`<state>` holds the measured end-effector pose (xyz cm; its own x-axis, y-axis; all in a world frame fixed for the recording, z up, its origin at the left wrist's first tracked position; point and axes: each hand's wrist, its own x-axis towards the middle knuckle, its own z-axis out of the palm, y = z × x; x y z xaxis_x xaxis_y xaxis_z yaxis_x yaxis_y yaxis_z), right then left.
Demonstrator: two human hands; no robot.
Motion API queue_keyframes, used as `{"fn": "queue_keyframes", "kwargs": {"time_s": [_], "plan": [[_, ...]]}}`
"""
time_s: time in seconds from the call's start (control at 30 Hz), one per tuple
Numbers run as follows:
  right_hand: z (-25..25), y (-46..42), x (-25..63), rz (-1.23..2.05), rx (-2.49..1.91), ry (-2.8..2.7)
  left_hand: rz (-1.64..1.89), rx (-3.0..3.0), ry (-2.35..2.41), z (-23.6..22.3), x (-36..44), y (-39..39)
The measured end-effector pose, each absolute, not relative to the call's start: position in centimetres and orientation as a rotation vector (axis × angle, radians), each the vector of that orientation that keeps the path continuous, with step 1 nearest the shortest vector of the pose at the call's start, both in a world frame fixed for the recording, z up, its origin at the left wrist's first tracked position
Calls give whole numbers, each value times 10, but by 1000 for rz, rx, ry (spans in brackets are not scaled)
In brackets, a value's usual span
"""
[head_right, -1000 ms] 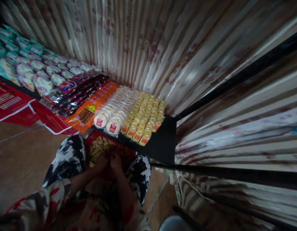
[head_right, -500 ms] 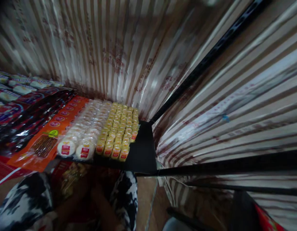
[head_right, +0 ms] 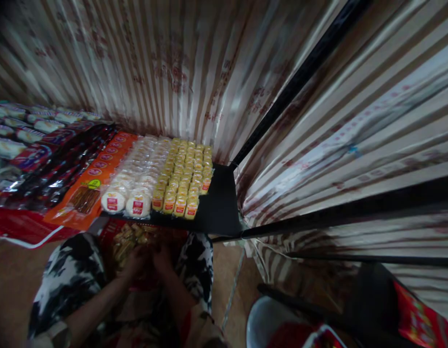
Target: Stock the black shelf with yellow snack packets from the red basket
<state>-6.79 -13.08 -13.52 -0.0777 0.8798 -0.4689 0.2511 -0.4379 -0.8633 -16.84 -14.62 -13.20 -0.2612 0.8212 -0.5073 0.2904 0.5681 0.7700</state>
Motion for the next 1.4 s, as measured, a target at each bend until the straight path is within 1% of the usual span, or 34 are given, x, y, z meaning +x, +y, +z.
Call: {"fn": "queue_keyframes", "kwargs": {"time_s": [0.13, 0.27, 0.47, 0.57, 0.7, 0.8, 0.9, 0.97, 1.0, 1.1, 1.17, 1.2, 1.3, 1.4], "plan": [[-114, -134, -63, 1494, -1662, -1307, 728, 844, 1800, -111, -172, -156], [-90, -134, -58, 1404, -1609, -1398, 869, 898, 1790, -90, -170, -159], [-58, -137, -38, 1313, -1540, -1341, 1059, 983, 1674, -58, -149, -157], [-42, -140, -19, 1349, -1493, -1279, 1031, 1113, 1637, -32, -141, -159], [-19, -147, 3, 1488, -1415, -1038, 878, 1367, 1611, 2, -136, -160], [-6, -155, 10, 1594, -1295, -767, 819, 1470, 1500, 14, -127, -155], [0, -159, 11, 1597, -1192, -630, 848, 1416, 1439, 16, -114, -149], [-1, -160, 14, 1513, -1257, -671, 850, 1364, 1472, 17, -107, -144], [-2, -160, 16, 1414, -1335, -737, 833, 1368, 1483, 19, -105, -141], [0, -158, 31, 926, -1539, -1123, 730, 1563, 1433, 28, -106, -132], [6, -157, 43, 623, -1529, -1472, 626, 1759, 1355, 38, -110, -126], [9, -157, 48, 538, -1493, -1633, 570, 1847, 1318, 43, -111, -123], [20, -155, 59, 472, -1442, -1917, 413, 2031, 1245, 56, -111, -114], [25, -153, 64, 509, -1493, -1942, 354, 2143, 1202, 64, -103, -104]]}}
